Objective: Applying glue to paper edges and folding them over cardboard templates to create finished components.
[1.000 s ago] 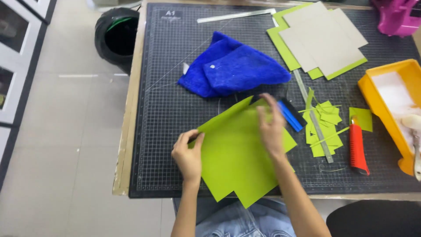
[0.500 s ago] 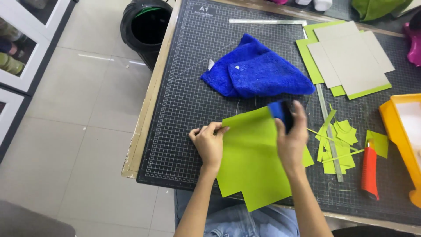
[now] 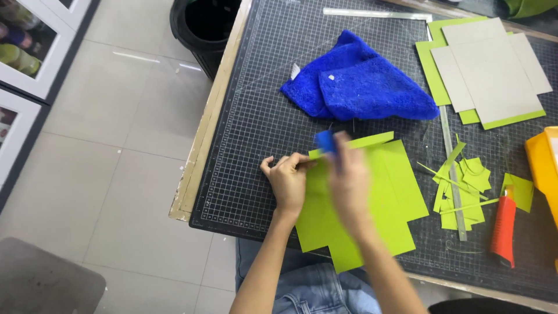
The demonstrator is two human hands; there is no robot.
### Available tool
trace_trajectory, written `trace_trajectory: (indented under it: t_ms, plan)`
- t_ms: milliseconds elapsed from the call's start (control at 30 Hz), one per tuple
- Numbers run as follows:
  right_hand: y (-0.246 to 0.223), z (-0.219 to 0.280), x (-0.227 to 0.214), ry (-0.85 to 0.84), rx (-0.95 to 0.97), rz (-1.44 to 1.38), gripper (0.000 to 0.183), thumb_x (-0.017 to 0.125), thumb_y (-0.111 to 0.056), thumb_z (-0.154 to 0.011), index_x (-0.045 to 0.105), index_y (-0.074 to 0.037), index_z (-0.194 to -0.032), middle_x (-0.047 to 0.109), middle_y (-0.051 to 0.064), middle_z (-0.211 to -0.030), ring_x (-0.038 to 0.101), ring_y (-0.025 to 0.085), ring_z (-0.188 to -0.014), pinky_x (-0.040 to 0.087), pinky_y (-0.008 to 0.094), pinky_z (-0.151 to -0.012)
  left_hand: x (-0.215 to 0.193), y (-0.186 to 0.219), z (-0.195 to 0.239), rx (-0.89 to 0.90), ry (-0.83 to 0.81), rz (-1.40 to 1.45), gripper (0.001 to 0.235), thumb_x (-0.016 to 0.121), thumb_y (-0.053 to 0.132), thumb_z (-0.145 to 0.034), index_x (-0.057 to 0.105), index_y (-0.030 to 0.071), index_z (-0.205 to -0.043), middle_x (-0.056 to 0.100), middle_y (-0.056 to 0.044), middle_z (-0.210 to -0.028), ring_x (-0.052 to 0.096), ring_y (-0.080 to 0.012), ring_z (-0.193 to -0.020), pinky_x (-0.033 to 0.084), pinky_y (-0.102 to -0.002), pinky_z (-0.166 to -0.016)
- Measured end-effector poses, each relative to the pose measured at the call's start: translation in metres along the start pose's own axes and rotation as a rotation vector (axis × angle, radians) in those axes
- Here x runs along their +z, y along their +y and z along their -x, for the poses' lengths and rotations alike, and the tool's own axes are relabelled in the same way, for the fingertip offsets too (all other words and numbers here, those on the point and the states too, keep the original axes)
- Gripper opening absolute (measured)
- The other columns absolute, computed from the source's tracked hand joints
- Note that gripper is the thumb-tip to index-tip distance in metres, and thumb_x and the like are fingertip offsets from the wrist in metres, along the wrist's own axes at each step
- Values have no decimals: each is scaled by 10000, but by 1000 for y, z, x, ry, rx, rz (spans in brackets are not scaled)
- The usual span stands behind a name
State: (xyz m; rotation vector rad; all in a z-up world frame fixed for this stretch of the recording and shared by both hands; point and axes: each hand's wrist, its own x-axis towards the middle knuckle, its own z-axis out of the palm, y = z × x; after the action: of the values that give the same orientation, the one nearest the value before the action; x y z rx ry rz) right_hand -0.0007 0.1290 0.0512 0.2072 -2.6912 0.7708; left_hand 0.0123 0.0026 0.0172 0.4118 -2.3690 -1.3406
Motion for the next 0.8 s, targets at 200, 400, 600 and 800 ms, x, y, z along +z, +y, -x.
trace_trajectory:
  t_ms: [200, 400, 600, 800]
  plan:
    - [44, -6, -7, 154, 36, 239, 489, 701, -211, -998, 561, -101, -1453, 590, 154, -1007, 658, 394, -843, 537, 514, -686, -2, -5, 1, 16, 21, -4, 138, 865, 167, -752, 738, 222, -753, 739, 96, -686, 698, -96, -702, 226, -493, -1072]
    - [8, -5, 3, -1, -8, 16, 492, 682, -268, -941, 582, -155, -1409, 632, 148, -966, 668, 406, -825, 546, 502, -673, 2, -6, 0, 15, 15, 3, 138, 853, 135, -766, 742, 216, -758, 740, 81, -686, 700, -108, -689, 260, -487, -1045]
    - [-3, 0, 5, 75, 95, 66, 451, 612, -215, -1000, 542, -139, -1438, 620, 162, -934, 666, 389, -797, 549, 501, -651, 10, -16, 1, 45, 43, -8, 164, 865, 141, -745, 730, 231, -717, 720, 105, -652, 687, -98, -675, 266, -456, -1027]
    - [11, -9, -2, 33, 0, -73, 430, 665, -215, -954, 609, -111, -1367, 664, 190, -1070, 668, 415, -924, 556, 503, -766, 6, -10, -1, 3, 33, -42, 149, 872, 157, -752, 738, 222, -739, 728, 109, -663, 675, -85, -653, 286, -408, -981]
